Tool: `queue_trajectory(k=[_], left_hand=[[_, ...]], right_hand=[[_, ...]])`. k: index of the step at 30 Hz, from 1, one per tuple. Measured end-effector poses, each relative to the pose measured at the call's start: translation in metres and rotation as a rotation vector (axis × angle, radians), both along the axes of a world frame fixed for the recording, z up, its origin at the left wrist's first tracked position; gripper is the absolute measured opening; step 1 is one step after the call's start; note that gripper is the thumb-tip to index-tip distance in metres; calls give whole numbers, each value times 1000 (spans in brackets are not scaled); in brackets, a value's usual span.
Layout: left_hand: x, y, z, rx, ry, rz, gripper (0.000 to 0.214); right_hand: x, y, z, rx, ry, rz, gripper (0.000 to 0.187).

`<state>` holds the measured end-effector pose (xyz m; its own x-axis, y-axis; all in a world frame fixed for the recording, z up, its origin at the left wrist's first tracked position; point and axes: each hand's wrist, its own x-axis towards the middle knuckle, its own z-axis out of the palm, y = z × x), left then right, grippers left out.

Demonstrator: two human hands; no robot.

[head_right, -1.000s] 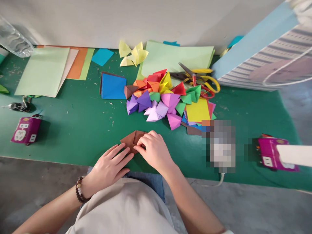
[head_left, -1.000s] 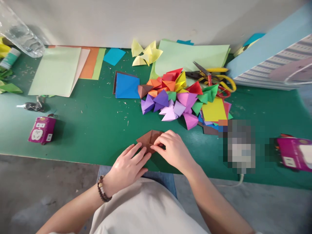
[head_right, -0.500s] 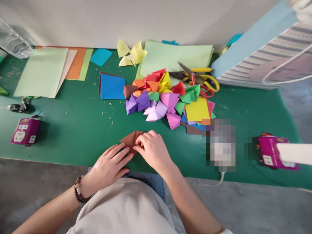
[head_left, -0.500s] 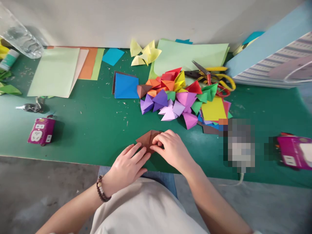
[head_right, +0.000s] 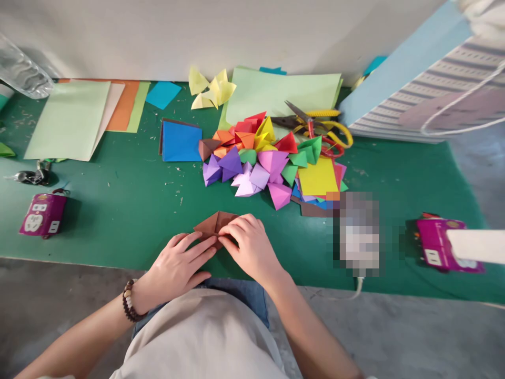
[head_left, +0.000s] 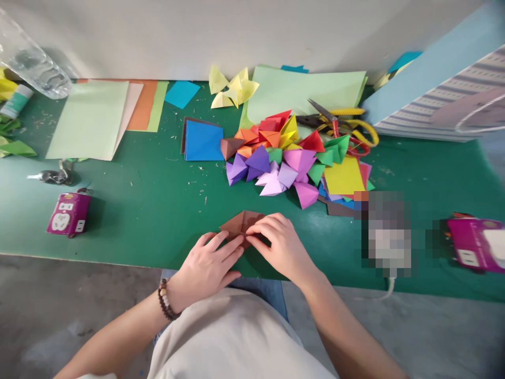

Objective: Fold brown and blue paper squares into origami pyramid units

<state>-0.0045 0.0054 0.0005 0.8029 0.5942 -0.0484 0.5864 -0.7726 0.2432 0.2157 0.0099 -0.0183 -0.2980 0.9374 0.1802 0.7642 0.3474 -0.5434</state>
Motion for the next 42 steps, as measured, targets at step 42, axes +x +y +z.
queue_trajectory(k=[42], left_hand=[[5, 4, 3, -43, -46, 66, 50]], right_hand=[[-27, -35, -16, 248, -71, 7, 23]])
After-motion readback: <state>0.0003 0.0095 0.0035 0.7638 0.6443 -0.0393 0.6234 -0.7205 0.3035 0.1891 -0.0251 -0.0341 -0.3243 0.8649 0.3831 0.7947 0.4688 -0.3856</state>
